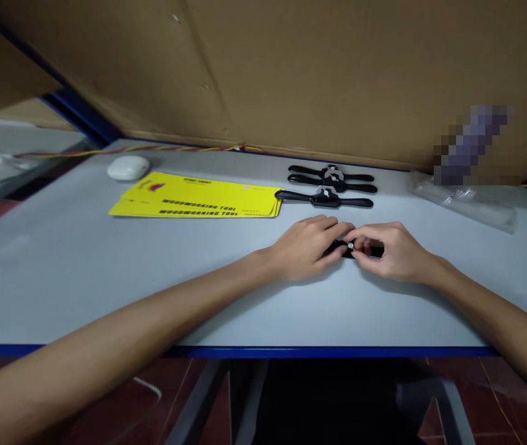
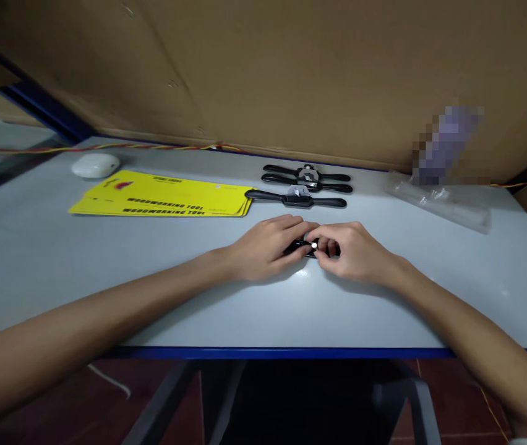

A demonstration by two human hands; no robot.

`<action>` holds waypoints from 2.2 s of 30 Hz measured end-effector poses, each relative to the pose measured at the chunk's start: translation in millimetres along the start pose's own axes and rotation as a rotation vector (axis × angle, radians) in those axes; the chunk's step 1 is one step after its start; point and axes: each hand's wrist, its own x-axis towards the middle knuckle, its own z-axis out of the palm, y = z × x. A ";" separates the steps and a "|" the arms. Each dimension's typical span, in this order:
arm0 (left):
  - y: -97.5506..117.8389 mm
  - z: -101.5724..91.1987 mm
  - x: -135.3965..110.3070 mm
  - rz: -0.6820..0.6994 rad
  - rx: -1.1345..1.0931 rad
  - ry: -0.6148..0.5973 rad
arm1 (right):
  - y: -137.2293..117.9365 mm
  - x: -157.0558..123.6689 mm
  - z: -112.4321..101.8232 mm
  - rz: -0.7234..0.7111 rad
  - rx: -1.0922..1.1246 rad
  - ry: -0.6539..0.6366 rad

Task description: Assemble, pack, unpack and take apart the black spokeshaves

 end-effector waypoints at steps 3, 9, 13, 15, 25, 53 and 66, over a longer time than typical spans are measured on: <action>-0.3 -0.5 -0.7 0.004 0.011 0.005 | 1.2 -0.4 -2.5 0.037 0.035 -0.025; -1.7 -0.4 -1.6 0.015 0.011 0.006 | 4.7 0.6 -2.1 0.048 0.114 -0.055; -2.0 0.8 -1.6 0.021 -0.010 0.018 | 3.9 0.6 0.4 0.028 0.033 -0.024; -1.9 1.5 -1.8 0.024 -0.017 0.025 | 3.1 -0.3 2.3 0.013 -0.013 0.001; 0.5 1.8 -3.2 0.019 0.015 -0.016 | 0.9 -4.9 10.3 0.013 -0.062 0.083; -1.8 2.1 -2.9 0.021 0.021 -0.040 | 5.2 -7.3 10.6 -0.161 -0.180 0.029; -1.0 3.1 -1.6 0.002 0.013 -0.051 | 6.5 -3.0 -0.3 0.137 0.152 -0.075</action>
